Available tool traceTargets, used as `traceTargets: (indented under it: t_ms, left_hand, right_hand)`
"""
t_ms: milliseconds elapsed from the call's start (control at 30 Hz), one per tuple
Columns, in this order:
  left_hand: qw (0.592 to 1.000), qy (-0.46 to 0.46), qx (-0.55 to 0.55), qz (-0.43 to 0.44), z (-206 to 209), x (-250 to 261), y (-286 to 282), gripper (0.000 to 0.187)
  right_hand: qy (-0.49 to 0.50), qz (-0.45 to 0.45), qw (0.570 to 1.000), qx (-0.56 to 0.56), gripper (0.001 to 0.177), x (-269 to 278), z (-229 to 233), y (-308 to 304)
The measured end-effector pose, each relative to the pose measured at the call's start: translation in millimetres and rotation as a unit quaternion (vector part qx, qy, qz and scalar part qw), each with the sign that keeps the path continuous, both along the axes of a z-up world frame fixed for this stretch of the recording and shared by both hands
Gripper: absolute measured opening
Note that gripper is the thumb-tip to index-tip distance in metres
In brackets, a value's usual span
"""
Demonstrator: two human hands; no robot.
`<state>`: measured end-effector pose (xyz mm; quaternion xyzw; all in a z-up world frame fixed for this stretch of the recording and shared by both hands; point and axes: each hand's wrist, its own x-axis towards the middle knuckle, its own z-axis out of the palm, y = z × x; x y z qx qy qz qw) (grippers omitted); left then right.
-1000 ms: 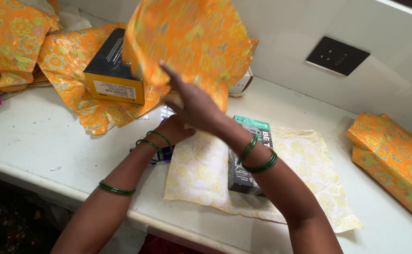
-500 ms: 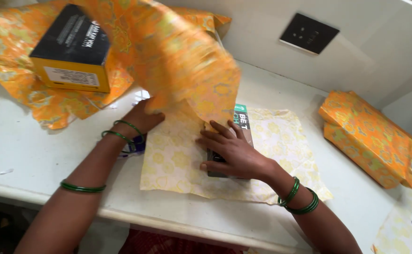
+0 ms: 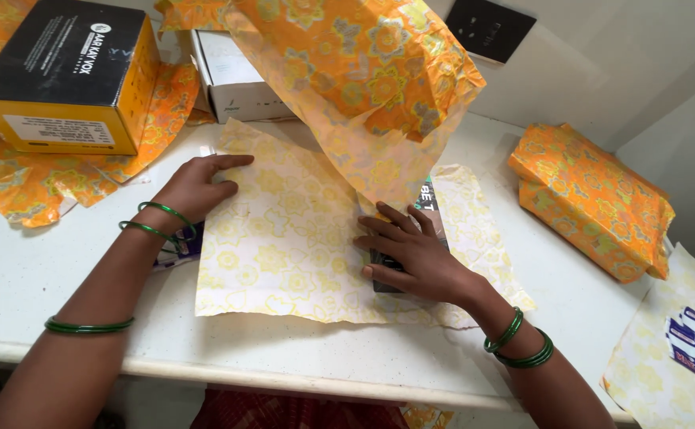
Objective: The person wraps two rectangular boxes with patterned orange and white paper on a white countertop. They fold the paper around each box, tuck the edges, and secure the folds with small pieces of tape. The wrapped boxes are then placed on a stack of previously wrapped items.
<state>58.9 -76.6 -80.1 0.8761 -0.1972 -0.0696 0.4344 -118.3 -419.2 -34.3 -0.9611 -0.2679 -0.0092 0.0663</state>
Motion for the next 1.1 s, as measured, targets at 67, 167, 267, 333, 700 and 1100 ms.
traceTargets:
  t_ms: [67, 167, 267, 333, 700, 1100]
  left_hand:
    - [1.0, -0.013, -0.025, -0.014, -2.6, 0.9, 0.3, 0.058]
    - [0.998, -0.046, -0.038, -0.035, -8.2, 4.6, 1.5, 0.057]
    - [0.996, -0.069, -0.033, -0.042, -13.0, 8.7, 2.2, 0.057]
    - [0.995, -0.086, -0.027, -0.046, -14.9, 10.4, 2.3, 0.056]
    - [0.99, -0.12, 0.005, -0.07, -22.2, 10.7, -7.8, 0.049]
    - [0.986, -0.141, 0.022, -0.089, -37.0, 15.0, -12.8, 0.048]
  right_hand:
    - [0.003, 0.004, 1.0, 0.008, 0.051, 1.3, -1.9, -3.7]
    - [-0.011, 0.007, 0.999, 0.034, 0.052, 5.7, -5.6, -6.0]
    - [-0.052, 0.005, 0.984, 0.169, 0.053, 10.7, -9.5, -7.2]
    - [-0.107, -0.02, 0.969, 0.221, 0.057, 15.1, -11.5, -8.5]
    - [-0.179, -0.262, 0.92, 0.23, 0.019, 88.3, -4.2, -12.2]
    - [-0.194, 0.093, 0.854, 0.473, 0.026, 204.0, 27.1, 146.0]
